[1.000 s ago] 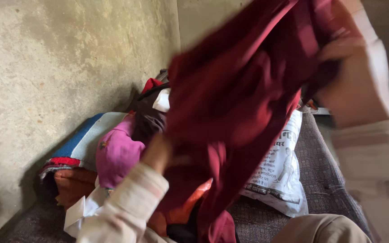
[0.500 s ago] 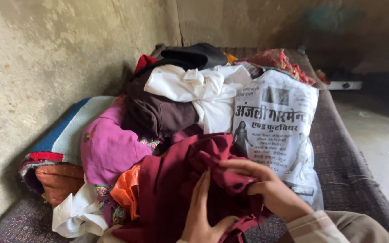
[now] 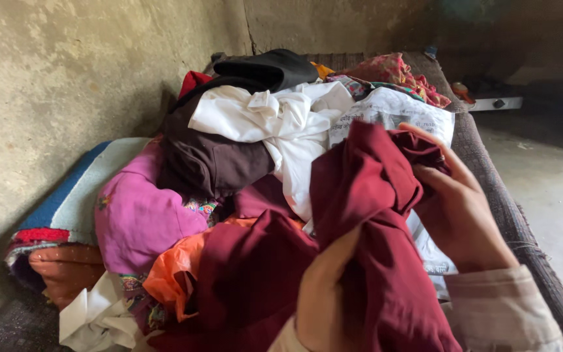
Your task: The person picks up a maroon shirt from a pile of clothes, fastens the buttons one by one, and then holds it up to view the front and back.
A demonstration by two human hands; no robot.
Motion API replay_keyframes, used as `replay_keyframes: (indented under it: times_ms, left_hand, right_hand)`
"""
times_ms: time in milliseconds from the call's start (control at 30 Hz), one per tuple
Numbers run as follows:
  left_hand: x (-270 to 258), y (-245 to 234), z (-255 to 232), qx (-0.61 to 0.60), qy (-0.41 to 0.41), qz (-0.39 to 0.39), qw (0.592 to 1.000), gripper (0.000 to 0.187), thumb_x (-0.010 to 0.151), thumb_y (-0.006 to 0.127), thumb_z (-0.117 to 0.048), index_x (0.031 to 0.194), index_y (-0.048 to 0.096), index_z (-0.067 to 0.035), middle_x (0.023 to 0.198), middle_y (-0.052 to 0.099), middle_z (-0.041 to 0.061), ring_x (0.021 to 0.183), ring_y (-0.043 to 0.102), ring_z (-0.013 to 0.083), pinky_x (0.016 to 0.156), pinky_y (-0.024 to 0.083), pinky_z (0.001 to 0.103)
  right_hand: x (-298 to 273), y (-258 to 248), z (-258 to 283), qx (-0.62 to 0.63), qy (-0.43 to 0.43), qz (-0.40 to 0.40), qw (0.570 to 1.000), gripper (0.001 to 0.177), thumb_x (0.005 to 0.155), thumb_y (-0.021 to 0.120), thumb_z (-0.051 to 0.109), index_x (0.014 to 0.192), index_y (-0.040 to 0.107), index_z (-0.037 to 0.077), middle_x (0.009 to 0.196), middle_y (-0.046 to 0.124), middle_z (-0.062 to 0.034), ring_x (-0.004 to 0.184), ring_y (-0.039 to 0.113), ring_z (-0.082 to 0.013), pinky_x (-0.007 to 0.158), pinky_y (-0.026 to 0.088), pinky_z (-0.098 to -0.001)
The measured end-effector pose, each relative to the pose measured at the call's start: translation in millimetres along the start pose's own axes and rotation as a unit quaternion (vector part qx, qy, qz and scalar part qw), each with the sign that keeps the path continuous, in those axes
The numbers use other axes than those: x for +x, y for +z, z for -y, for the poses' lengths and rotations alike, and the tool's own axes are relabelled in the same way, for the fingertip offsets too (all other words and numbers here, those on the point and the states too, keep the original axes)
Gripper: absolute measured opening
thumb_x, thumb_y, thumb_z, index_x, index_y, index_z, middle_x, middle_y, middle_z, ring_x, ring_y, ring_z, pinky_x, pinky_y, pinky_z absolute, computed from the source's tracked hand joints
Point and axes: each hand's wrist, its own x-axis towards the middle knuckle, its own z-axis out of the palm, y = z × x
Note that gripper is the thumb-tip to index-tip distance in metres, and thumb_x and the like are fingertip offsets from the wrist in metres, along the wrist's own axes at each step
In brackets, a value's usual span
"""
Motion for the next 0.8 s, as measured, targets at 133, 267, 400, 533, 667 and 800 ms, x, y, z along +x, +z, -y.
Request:
replay_keyframes:
  times_ms: [133,267,400,533,667,800]
  left_hand:
    - [11,-26,5,-0.158,-0.204,-0.217,0.941,0.039,0.091,0.061,-0.020,0.118,0.074,0.005,0.115,0.077,0.008,0.106,0.069,0.0168,0.096,0.053,0.030]
    - [10,-138,10,0.297,-0.141,-0.302,0.895,0.041,0.070,0.075,-0.008,0.110,0.070,-0.006,0.103,0.076,0.009,0.093,0.071,0.0212,0.086,0.054,0.034]
    - [-28,-165,14,0.557,0.045,-0.324,0.763,0.043,0.076,0.063,0.002,0.118,0.067,-0.005,0.118,0.067,0.015,0.116,0.060,0.0350,0.104,0.046,0.044]
    - [-66,-121,10,0.560,0.131,-0.139,0.806,0.043,0.086,0.065,-0.005,0.129,0.062,-0.007,0.130,0.062,0.015,0.126,0.058,0.0333,0.109,0.045,0.043]
    - [-95,-93,47,0.507,0.112,0.063,0.852,0.063,0.083,0.080,-0.024,0.140,0.059,-0.006,0.137,0.057,0.019,0.122,0.058,0.0364,0.102,0.047,0.046]
    - [-118,-107,104,0.423,-0.038,-0.012,0.905,0.061,0.086,0.078,-0.021,0.138,0.054,-0.002,0.132,0.065,0.019,0.110,0.062,0.0380,0.096,0.049,0.043]
  right_hand:
    - [0,-29,-28,-0.209,-0.006,-0.079,0.975,0.039,0.100,0.059,0.009,0.139,0.060,0.001,0.121,0.068,-0.0109,0.103,0.065,-0.0160,0.086,0.055,-0.0305]
    - [-8,-48,-45,-0.458,0.022,-0.081,0.885,0.034,0.093,0.068,0.008,0.126,0.071,0.002,0.108,0.076,-0.0134,0.092,0.068,-0.0153,0.080,0.056,-0.0278]
    - [-24,-18,-85,-0.250,0.084,0.004,0.965,0.042,0.083,0.065,0.000,0.124,0.072,0.003,0.120,0.072,-0.0071,0.105,0.066,-0.0108,0.091,0.053,-0.0251]
    - [-60,7,-121,-0.253,0.129,0.110,0.952,0.057,0.081,0.069,-0.003,0.136,0.065,0.011,0.125,0.069,-0.0016,0.103,0.058,-0.0113,0.092,0.048,-0.0243]
    - [-77,16,-149,-0.205,0.143,0.115,0.961,0.057,0.086,0.066,-0.001,0.141,0.059,0.011,0.126,0.070,-0.0021,0.113,0.061,-0.0100,0.098,0.049,-0.0239]
    - [-78,8,-149,-0.127,0.189,0.036,0.973,0.057,0.094,0.067,0.007,0.150,0.055,0.010,0.123,0.063,-0.0081,0.109,0.055,-0.0121,0.093,0.046,-0.0274]
